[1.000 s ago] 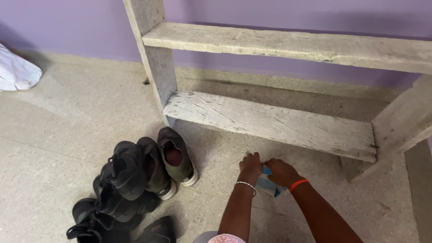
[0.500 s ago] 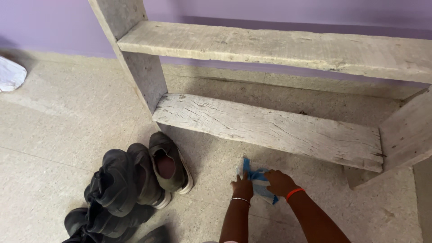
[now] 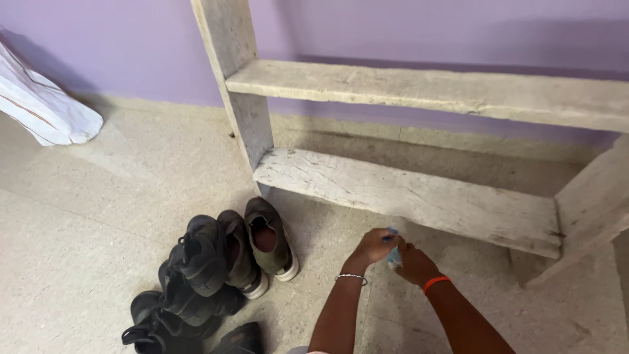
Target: The person removes several pairs of shoes from a wooden shelf and places them on the floor. Then the person wipes the shelf surfaces with a blue cloth.
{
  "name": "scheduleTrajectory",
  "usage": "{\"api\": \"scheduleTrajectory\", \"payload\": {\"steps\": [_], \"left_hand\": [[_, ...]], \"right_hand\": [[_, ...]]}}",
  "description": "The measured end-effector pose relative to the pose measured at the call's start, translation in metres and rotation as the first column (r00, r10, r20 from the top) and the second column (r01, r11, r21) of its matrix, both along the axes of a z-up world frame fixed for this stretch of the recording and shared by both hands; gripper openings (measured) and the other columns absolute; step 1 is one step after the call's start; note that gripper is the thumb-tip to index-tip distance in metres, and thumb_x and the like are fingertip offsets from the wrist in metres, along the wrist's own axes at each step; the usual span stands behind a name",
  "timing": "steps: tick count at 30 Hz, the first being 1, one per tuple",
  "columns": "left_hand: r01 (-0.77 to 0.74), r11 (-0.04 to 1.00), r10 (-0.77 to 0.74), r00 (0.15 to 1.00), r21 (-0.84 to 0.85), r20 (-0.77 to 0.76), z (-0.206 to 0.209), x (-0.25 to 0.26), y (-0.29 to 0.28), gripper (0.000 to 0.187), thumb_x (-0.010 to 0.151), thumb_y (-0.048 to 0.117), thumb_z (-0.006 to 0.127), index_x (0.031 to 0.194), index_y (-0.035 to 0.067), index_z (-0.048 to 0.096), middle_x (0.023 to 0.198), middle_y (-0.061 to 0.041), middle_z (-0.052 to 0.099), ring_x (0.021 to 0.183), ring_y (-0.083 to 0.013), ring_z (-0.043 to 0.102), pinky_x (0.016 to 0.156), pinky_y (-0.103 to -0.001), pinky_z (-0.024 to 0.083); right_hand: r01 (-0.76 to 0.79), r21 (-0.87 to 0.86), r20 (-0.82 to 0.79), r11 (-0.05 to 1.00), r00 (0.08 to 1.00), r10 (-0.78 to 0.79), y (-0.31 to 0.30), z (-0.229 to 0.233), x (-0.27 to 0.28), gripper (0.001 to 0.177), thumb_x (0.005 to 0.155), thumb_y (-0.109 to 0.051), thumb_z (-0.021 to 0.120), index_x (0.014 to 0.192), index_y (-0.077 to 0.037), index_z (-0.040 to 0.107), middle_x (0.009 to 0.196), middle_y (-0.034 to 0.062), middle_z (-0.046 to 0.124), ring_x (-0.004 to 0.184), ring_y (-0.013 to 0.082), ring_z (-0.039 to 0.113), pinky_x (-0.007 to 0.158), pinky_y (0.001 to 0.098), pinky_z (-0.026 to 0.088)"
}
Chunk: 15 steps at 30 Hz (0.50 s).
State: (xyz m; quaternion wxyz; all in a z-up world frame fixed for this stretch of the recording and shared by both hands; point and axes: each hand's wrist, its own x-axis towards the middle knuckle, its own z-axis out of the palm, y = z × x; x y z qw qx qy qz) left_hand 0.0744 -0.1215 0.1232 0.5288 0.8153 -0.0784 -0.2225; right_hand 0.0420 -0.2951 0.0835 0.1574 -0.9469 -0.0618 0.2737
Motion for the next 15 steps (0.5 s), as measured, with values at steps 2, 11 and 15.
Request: {"api": "scheduleTrajectory", "payload": {"steps": [2, 11, 15], "left_hand": [[-0.048, 0.996, 0.048, 0.999, -0.076, 0.004, 0.027, 0.002, -0.001, 0.039, 0.098, 0.034, 0.067, 0.118, 0.002, 0.075, 0.11, -0.014, 0.077, 0.099, -0.0235, 0.07, 0.09, -0.036, 0.056], [-0.094, 0.795, 0.046, 0.994, -0.6, -0.096, 0.148, 0.017, -0.012, 0.034, 0.099, 0.021, 0.065, 0.129, 0.005, 0.069, 0.123, -0.007, 0.072, 0.105, -0.0173, 0.069, 0.089, -0.034, 0.061], [-0.054, 0.661, 0.022, 0.998, -0.748, -0.053, 0.216, 0.038, -0.034, 0.039, 0.1, 0.017, 0.064, 0.137, 0.004, 0.064, 0.122, -0.01, 0.071, 0.11, -0.0219, 0.07, 0.092, -0.036, 0.063]], "right_hand": [[0.038, 0.094, 0.134, 0.995, 0.99, -0.05, 0.001, 0.023, -0.002, 0.102, 0.087, -0.035, 0.076, 0.159, -0.006, 0.009, 0.145, 0.0243, 0.049, 0.119, 0.0383, 0.063, 0.097, 0.0443, 0.058], [0.154, 0.653, 0.434, 0.742, 0.727, -0.533, -0.016, 0.134, 0.003, 0.066, 0.085, -0.019, 0.075, 0.144, -0.011, 0.046, 0.133, 0.0196, 0.062, 0.115, 0.0332, 0.067, 0.094, 0.0409, 0.055], [-0.035, 0.751, 0.537, 0.66, 0.613, -0.579, -0.04, 0.213, 0.018, 0.055, 0.085, -0.006, 0.07, 0.138, -0.007, 0.056, 0.126, 0.015, 0.067, 0.114, 0.0265, 0.066, 0.093, 0.0364, 0.053]]}}
